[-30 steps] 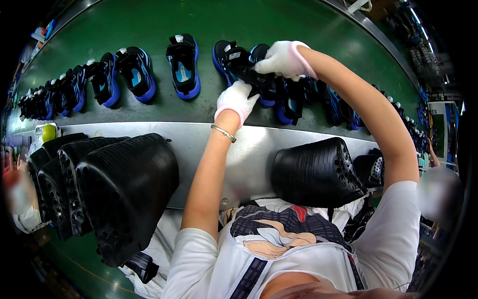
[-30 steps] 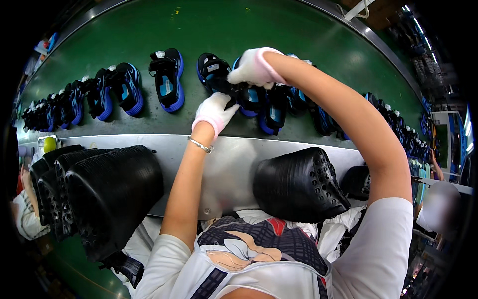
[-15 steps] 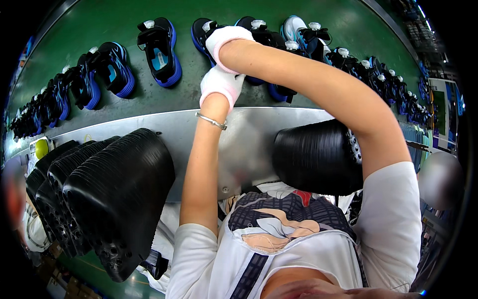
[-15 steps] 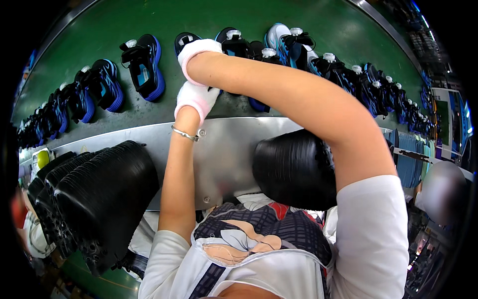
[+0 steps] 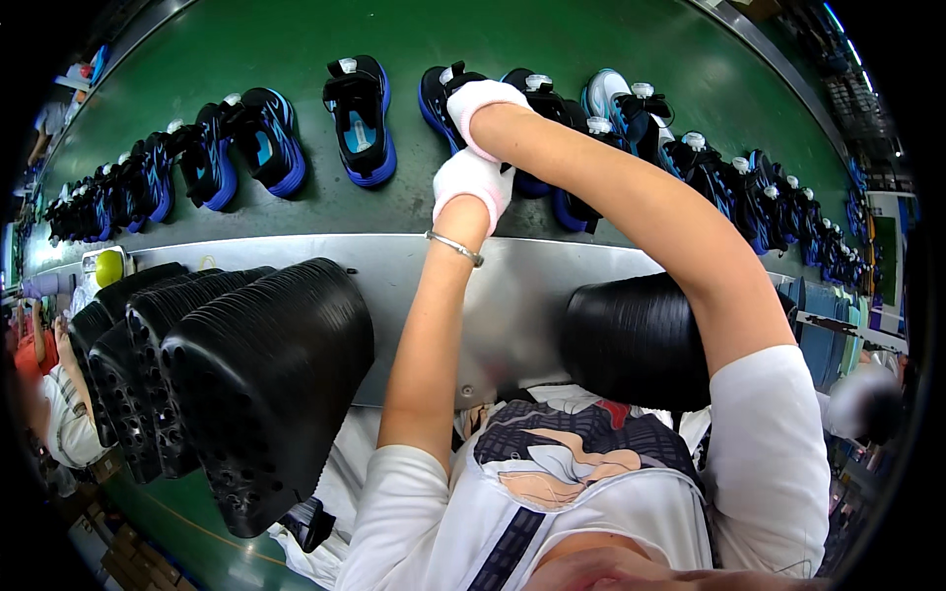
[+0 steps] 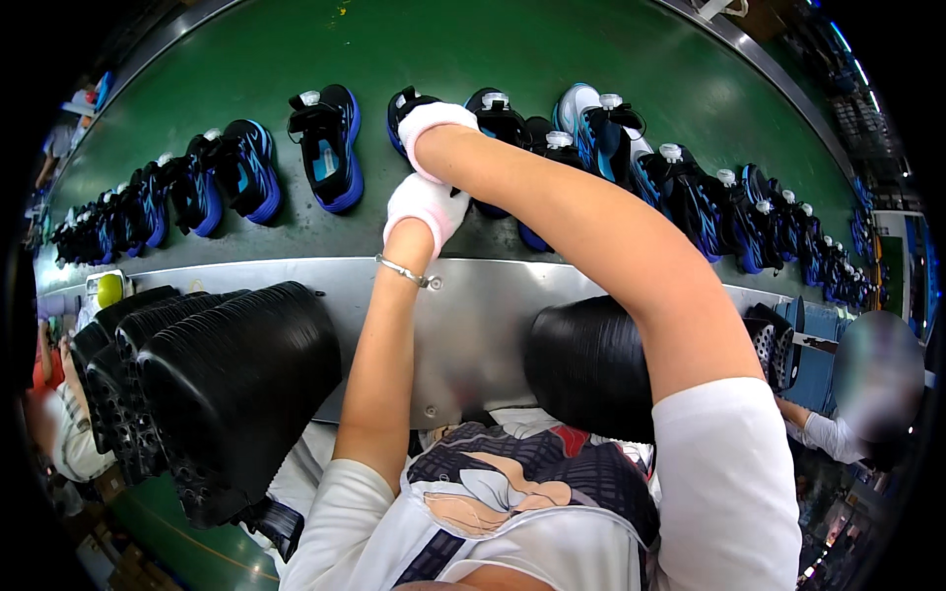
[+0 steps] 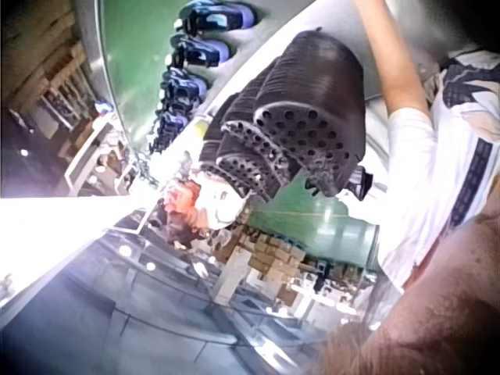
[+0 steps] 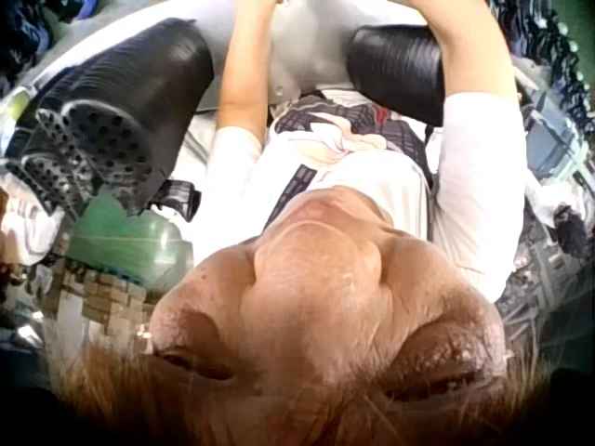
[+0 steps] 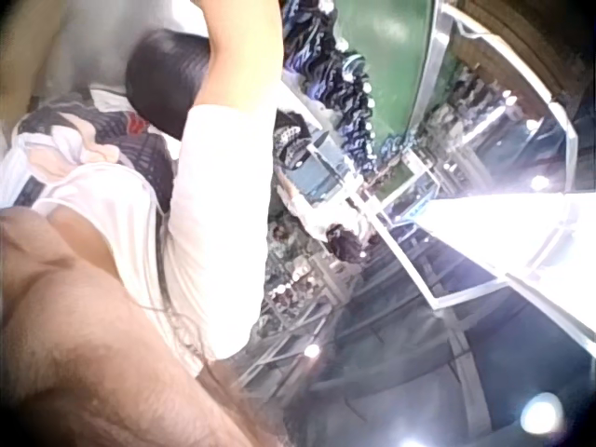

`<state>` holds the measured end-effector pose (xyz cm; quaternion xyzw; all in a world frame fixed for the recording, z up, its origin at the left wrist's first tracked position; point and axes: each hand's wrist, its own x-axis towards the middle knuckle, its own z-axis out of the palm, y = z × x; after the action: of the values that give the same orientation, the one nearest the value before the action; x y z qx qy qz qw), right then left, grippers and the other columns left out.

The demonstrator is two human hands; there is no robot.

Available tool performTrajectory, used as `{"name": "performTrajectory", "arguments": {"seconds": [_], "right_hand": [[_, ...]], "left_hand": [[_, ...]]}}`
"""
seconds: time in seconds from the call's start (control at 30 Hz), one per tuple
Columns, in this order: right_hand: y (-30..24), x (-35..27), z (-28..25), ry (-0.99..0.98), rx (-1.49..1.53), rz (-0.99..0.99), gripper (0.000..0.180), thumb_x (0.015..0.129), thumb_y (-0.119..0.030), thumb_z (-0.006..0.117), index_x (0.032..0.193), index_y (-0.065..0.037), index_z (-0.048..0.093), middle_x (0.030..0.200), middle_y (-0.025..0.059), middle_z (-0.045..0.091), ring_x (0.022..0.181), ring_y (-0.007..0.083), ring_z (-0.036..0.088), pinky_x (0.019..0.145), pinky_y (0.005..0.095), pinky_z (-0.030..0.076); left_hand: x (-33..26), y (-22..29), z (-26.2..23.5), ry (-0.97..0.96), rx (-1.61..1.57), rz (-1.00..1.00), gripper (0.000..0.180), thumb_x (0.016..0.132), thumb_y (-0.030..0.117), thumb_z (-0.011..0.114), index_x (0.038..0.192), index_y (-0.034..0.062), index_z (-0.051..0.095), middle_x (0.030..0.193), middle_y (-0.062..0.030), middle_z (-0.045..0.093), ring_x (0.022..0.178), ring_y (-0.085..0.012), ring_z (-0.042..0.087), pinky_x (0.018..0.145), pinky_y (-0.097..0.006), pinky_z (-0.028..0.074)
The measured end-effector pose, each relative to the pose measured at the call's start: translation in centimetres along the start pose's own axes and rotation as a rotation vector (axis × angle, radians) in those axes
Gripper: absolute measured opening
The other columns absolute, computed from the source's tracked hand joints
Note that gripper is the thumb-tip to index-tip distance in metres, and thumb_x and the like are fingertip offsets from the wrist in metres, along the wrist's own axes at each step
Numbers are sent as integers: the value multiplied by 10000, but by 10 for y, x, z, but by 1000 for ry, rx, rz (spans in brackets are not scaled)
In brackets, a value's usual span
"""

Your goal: The person places black plastic components onto blue and black shoes on a conveyor belt and then removes the completed shoes from the belt.

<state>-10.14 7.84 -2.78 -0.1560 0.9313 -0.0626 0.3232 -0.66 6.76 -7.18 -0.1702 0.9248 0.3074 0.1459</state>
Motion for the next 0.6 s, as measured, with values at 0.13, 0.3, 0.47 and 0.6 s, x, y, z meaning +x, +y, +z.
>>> {"name": "performTrajectory", "arguments": {"seconds": [0.13, 0.3, 0.47, 0.6], "right_hand": [[4, 3, 0, -24, -212, -124, 367, 929, -295, 441, 1106, -28, 621, 1091, 176, 649, 987, 337, 635, 854, 411, 507], [20, -37, -20, 124, -630, -377, 316, 878, -281, 509, 1007, -40, 668, 996, 168, 675, 917, 343, 651, 807, 419, 516], [53, -84, -72, 168, -566, -347, 319, 899, -320, 478, 1055, -86, 627, 928, 181, 661, 886, 369, 635, 795, 433, 508], [73, -88, -79, 140, -586, -288, 326, 901, -327, 462, 1028, -90, 647, 953, 167, 667, 895, 348, 642, 798, 422, 510]], "left_hand": [[-1, 3, -9, -68, 55, -8, 436, 859, 443, 536, 1111, 104, 646, 1083, -159, 649, 986, -344, 619, 847, -417, 507], [-4, -2, -3, 38, -6, 70, 417, 854, 413, 560, 1087, 80, 652, 1109, -161, 636, 1022, -341, 602, 870, -410, 489], [-13, -12, -18, 3, 48, 81, 480, 820, 418, 594, 1058, 5, 646, 1097, -195, 624, 1029, -367, 585, 880, -407, 474], [-15, -16, -16, 34, 36, 161, 516, 817, 466, 593, 1009, -8, 658, 1041, -235, 622, 987, -402, 581, 862, -413, 472]]}}
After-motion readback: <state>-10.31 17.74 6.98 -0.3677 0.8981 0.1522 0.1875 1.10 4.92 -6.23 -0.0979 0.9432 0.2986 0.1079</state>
